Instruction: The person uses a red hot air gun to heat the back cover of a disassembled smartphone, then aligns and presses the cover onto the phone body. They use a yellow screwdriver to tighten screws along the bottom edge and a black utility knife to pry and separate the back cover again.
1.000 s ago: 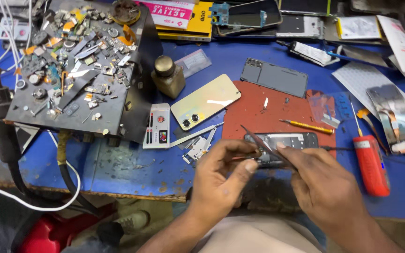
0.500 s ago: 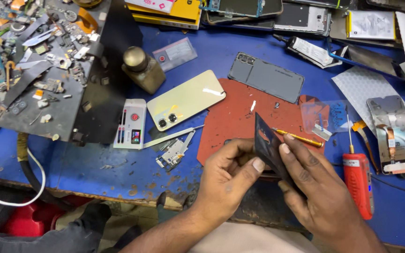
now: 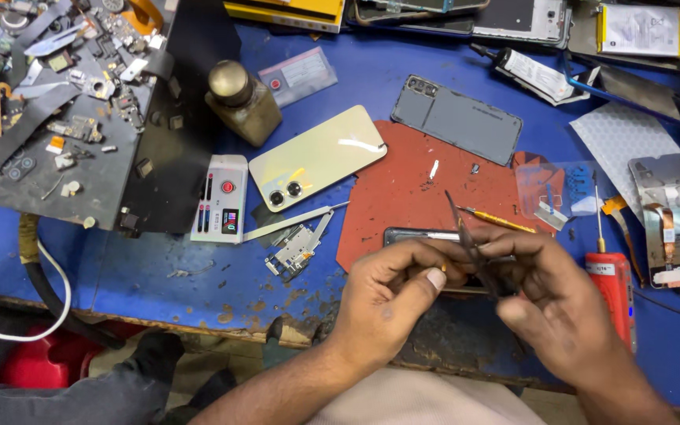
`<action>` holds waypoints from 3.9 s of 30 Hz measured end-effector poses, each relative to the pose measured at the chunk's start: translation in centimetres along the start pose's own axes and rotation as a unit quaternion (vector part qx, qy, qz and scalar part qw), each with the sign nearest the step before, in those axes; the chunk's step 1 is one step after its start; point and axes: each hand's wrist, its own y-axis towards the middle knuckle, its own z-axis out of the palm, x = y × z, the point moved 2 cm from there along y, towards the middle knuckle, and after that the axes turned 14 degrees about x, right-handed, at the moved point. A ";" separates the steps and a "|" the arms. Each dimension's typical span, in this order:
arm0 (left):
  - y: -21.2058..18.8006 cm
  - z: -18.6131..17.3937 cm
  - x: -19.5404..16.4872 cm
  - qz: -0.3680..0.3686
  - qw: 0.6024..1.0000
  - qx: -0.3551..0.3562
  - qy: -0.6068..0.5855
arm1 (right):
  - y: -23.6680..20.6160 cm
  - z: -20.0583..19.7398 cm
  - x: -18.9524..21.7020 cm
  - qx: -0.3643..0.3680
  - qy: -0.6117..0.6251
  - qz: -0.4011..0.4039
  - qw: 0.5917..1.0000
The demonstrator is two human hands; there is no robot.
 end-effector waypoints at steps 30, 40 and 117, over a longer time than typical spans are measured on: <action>-1.0 -0.2 -2.0 0.015 0.963 -0.022 0.268 | 1.6 -1.6 -0.4 -0.019 0.042 0.178 0.983; -1.5 -0.1 -0.8 -0.017 0.980 -0.051 0.194 | 2.5 -1.8 -0.2 -0.048 0.023 0.204 0.978; -5.6 -2.2 -1.0 0.082 0.777 0.058 0.621 | 7.3 1.3 1.0 0.098 -0.322 0.361 0.870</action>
